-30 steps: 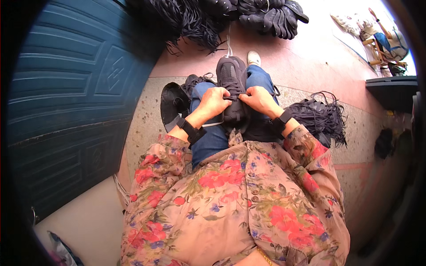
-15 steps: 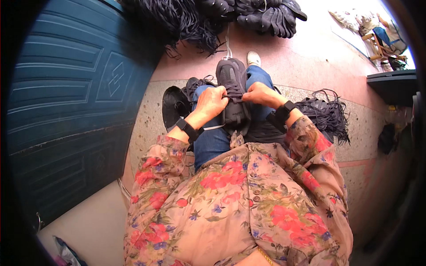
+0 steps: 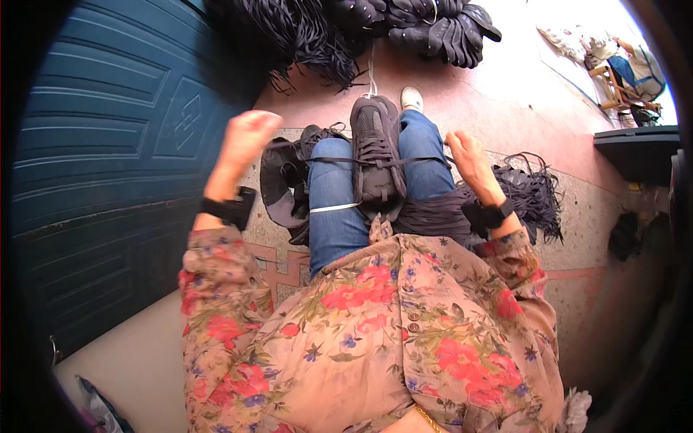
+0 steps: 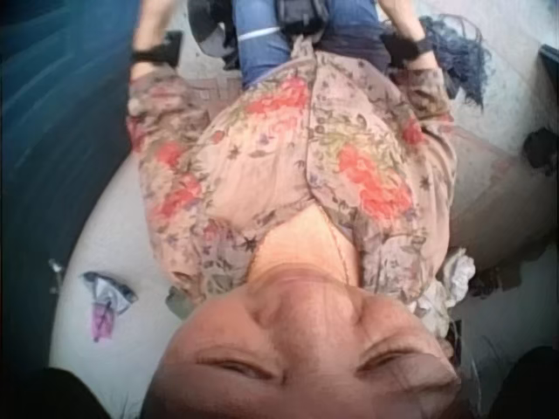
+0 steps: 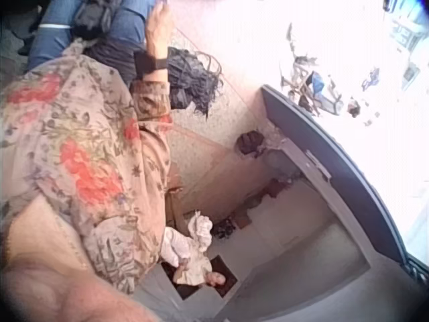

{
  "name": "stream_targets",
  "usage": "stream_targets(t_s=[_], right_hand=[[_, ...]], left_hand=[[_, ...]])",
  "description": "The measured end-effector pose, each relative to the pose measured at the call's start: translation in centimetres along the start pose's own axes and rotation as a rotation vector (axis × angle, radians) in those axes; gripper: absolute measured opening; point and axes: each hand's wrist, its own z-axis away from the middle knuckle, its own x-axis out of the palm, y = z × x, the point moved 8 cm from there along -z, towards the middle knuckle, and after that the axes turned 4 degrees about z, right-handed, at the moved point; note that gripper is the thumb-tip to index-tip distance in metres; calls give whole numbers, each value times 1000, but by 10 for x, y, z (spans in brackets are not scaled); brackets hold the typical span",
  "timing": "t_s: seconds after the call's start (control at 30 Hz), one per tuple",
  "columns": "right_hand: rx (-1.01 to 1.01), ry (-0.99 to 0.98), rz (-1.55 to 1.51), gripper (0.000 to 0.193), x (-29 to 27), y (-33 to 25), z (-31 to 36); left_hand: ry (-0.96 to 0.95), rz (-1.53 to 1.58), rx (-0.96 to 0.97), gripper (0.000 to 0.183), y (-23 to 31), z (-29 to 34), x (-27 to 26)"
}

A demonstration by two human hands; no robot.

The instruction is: The recorder is lacing black sneakers by hand, threading long black laces through eyelets and pulling them tight.

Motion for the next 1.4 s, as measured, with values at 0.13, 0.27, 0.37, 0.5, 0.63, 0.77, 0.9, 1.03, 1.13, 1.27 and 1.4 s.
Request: stream_targets(t_s=[0.13,0.27,0.37,0.5,0.63,0.77,0.9,1.03,1.13,1.27,1.4], right_hand=[[2,-294,-295,25,30,-2,33],[-302,-273,-266,22,53,-39,41],[-322,-269,-93,22,68,-37,32],[-227,-266,-142,21,73,-32,20],[-232,-280,-186,22,80,-25,20],[-292,-219,-2,18,79,-28,24],[-236,-124,20,15,73,-27,22],[-259,-119,-15,15,77,-28,19],[-312,-93,26,14,80,-37,19],[-365,-86,109,14,86,-43,21],[-385,-52,112,12,82,-48,22]], left_hand=[[257,662,-176,19,-19,-4,-122],[392,799,-67,20,-36,33,-216],[483,649,-71,19,-42,54,-216],[303,370,-133,22,-55,48,-118],[-214,368,-234,19,-46,62,36],[-288,62,100,18,-20,74,127],[-53,-217,186,15,-14,68,141],[40,-224,202,13,-16,66,147],[56,-247,209,13,-16,62,149],[44,-348,237,13,-9,58,150],[57,-402,242,12,-8,61,154]])
